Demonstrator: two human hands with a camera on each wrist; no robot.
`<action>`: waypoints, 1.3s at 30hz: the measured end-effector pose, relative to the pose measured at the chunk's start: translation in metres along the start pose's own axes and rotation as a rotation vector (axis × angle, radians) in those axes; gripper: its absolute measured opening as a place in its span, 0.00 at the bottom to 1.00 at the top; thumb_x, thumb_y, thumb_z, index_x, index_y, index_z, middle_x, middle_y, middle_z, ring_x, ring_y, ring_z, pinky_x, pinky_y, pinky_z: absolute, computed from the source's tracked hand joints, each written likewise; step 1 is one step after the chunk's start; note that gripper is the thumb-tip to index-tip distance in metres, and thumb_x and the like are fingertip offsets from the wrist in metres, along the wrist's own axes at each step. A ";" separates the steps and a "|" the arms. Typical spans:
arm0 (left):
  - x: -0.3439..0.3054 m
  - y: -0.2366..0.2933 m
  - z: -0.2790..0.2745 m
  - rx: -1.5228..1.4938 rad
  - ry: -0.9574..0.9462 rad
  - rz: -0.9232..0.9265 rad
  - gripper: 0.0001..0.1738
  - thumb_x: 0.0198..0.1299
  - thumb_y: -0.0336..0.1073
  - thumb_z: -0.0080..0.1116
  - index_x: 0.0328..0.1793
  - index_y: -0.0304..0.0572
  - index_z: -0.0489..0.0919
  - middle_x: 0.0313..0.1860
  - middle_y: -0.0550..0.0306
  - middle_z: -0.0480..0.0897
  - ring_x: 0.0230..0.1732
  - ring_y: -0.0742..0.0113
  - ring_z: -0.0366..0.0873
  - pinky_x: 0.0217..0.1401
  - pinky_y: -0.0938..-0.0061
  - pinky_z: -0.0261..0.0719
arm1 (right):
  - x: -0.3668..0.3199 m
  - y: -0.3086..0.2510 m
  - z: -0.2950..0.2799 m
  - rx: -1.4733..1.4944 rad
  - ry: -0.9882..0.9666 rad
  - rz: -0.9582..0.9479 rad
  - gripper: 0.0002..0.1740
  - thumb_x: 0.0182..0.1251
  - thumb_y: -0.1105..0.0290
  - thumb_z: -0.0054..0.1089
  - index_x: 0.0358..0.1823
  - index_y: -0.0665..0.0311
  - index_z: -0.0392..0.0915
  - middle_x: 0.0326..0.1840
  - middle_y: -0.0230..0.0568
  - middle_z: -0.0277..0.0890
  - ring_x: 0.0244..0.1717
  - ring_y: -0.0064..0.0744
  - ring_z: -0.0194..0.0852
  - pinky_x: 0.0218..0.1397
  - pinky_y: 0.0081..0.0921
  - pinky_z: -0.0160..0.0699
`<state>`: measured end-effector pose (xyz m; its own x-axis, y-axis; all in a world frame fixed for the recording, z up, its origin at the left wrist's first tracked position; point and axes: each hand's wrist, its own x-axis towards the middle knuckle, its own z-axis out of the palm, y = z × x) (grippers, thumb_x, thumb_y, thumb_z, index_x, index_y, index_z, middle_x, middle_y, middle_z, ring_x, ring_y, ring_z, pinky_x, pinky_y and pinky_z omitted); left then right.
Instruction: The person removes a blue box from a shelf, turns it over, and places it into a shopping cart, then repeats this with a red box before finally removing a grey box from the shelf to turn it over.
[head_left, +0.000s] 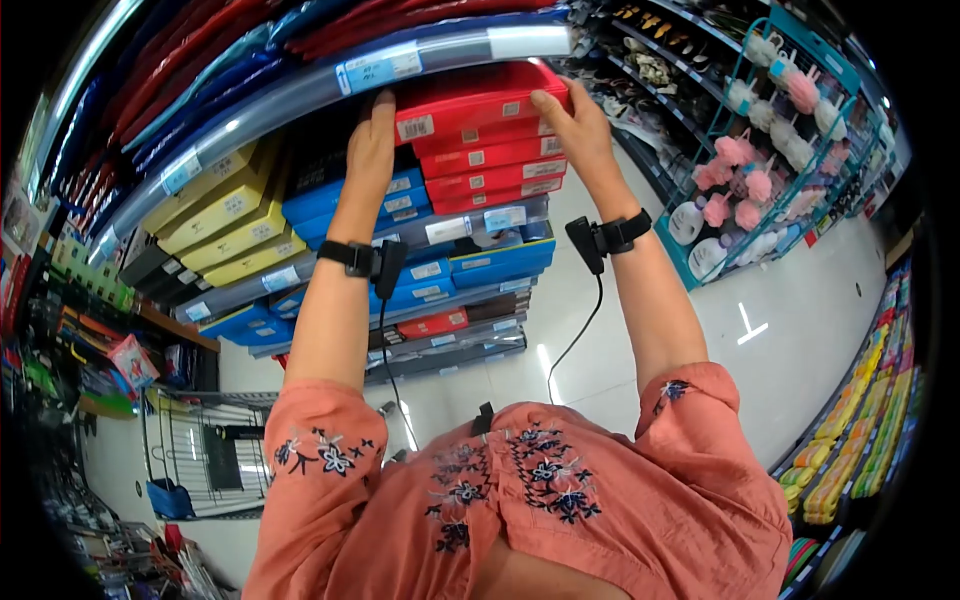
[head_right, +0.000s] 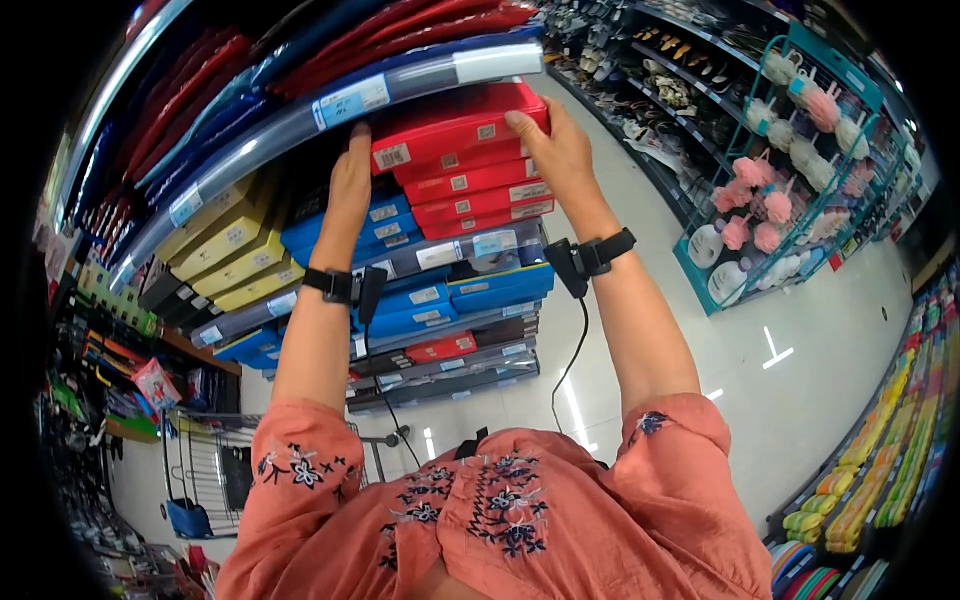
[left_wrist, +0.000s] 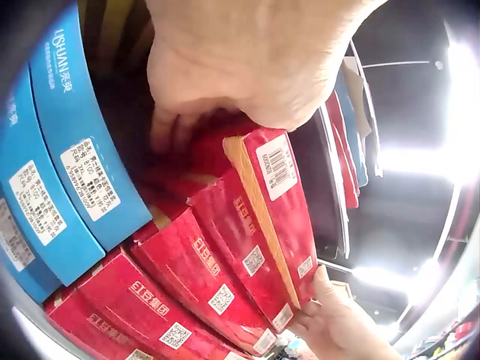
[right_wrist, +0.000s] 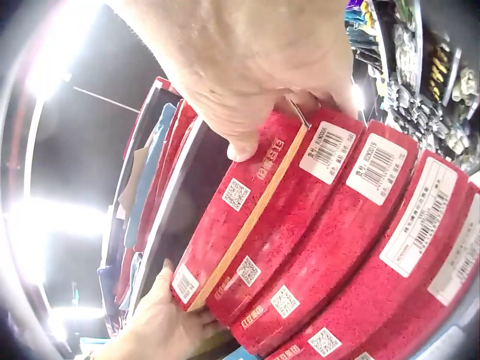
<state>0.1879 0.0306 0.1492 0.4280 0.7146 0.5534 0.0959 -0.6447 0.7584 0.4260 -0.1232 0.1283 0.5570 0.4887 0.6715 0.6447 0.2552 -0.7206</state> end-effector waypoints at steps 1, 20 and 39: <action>0.000 0.000 0.001 -0.009 0.015 0.010 0.40 0.78 0.63 0.38 0.55 0.25 0.81 0.49 0.30 0.84 0.54 0.46 0.79 0.65 0.62 0.70 | 0.002 0.000 0.002 -0.076 0.043 -0.053 0.32 0.67 0.45 0.69 0.59 0.65 0.80 0.37 0.41 0.86 0.36 0.28 0.84 0.40 0.27 0.80; 0.010 -0.026 0.016 -0.191 -0.021 0.118 0.36 0.81 0.57 0.38 0.62 0.24 0.78 0.54 0.46 0.86 0.61 0.64 0.77 0.67 0.72 0.70 | 0.013 0.006 0.000 0.004 -0.077 0.002 0.19 0.74 0.61 0.63 0.56 0.69 0.80 0.36 0.34 0.82 0.33 0.20 0.76 0.38 0.21 0.77; 0.010 -0.052 0.016 0.250 0.124 0.417 0.22 0.79 0.43 0.41 0.61 0.33 0.77 0.56 0.31 0.79 0.57 0.37 0.76 0.64 0.58 0.72 | 0.015 0.024 -0.004 0.015 -0.082 0.088 0.21 0.76 0.62 0.58 0.65 0.62 0.80 0.44 0.40 0.86 0.43 0.21 0.80 0.48 0.21 0.79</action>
<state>0.2019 0.0663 0.1096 0.3667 0.3993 0.8403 0.1581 -0.9168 0.3667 0.4523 -0.1127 0.1219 0.5664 0.5760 0.5894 0.5866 0.2205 -0.7793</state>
